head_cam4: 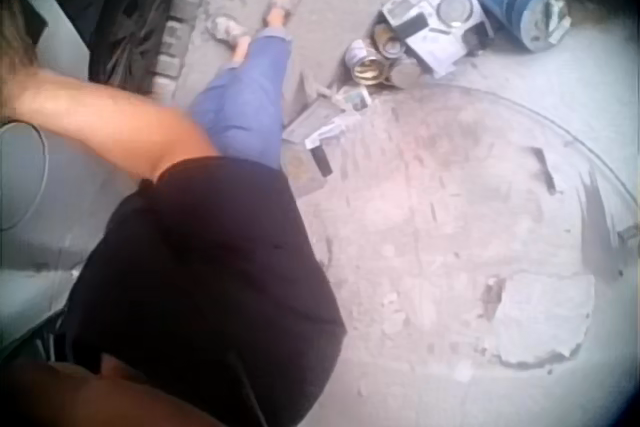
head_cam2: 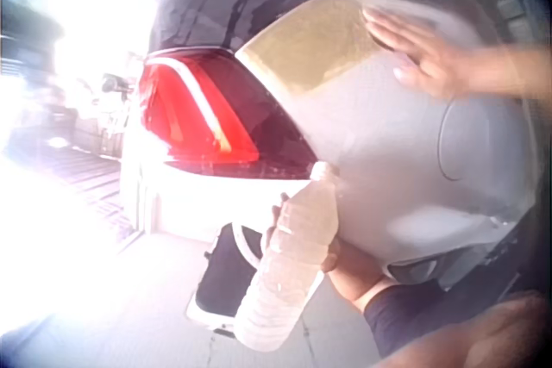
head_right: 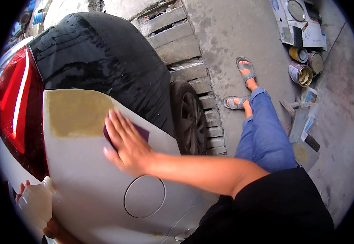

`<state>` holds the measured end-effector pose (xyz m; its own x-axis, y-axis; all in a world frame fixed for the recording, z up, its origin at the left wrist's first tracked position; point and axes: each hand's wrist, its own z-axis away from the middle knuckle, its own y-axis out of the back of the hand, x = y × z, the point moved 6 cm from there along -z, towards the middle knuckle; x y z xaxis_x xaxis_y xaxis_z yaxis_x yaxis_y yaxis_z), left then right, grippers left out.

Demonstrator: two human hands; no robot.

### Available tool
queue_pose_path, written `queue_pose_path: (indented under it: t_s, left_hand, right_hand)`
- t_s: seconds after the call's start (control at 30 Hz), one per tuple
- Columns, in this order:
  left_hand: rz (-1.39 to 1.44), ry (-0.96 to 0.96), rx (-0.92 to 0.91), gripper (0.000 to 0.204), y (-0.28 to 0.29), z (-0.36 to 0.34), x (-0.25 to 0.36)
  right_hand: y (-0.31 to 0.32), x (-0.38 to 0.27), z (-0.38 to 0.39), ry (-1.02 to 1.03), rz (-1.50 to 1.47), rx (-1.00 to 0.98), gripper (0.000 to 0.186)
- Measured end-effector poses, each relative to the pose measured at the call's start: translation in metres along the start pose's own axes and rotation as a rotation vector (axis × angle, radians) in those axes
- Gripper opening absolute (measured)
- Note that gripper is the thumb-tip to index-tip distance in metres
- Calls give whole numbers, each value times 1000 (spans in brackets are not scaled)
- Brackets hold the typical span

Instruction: The person sands the rear quarter panel of a white car using a purple sanding block and a clear liquid from a plastic bottle. They repeatedly apply the liquid and sand the surface in circular and back-and-forth motions, focusing on the area near the taillight and fuel door.

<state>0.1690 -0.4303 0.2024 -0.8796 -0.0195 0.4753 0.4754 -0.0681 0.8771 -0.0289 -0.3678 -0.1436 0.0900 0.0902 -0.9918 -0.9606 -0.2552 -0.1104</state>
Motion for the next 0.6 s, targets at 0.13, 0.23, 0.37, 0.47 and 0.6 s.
queue_pose_path:
  t_s: [0.13,0.23,0.37,0.47,0.6]
  left_hand:
    - [22,-8,-19,123,-3,1,5]
    - [-1,5,-10,123,6,-1,-2]
    - [56,131,136,120,1,2,5]
    - [-65,300,369,112,-15,-4,7]
    - [209,56,-13,108,2,-3,-1]
  right_hand:
    - [2,-4,-9,-12,-7,1,77]
    - [8,7,-38,-43,2,21,78]
    - [-3,-21,22,78,-5,-74,77]
    - [0,-3,-13,45,23,13,77]
    - [5,-1,-22,27,15,11,77]
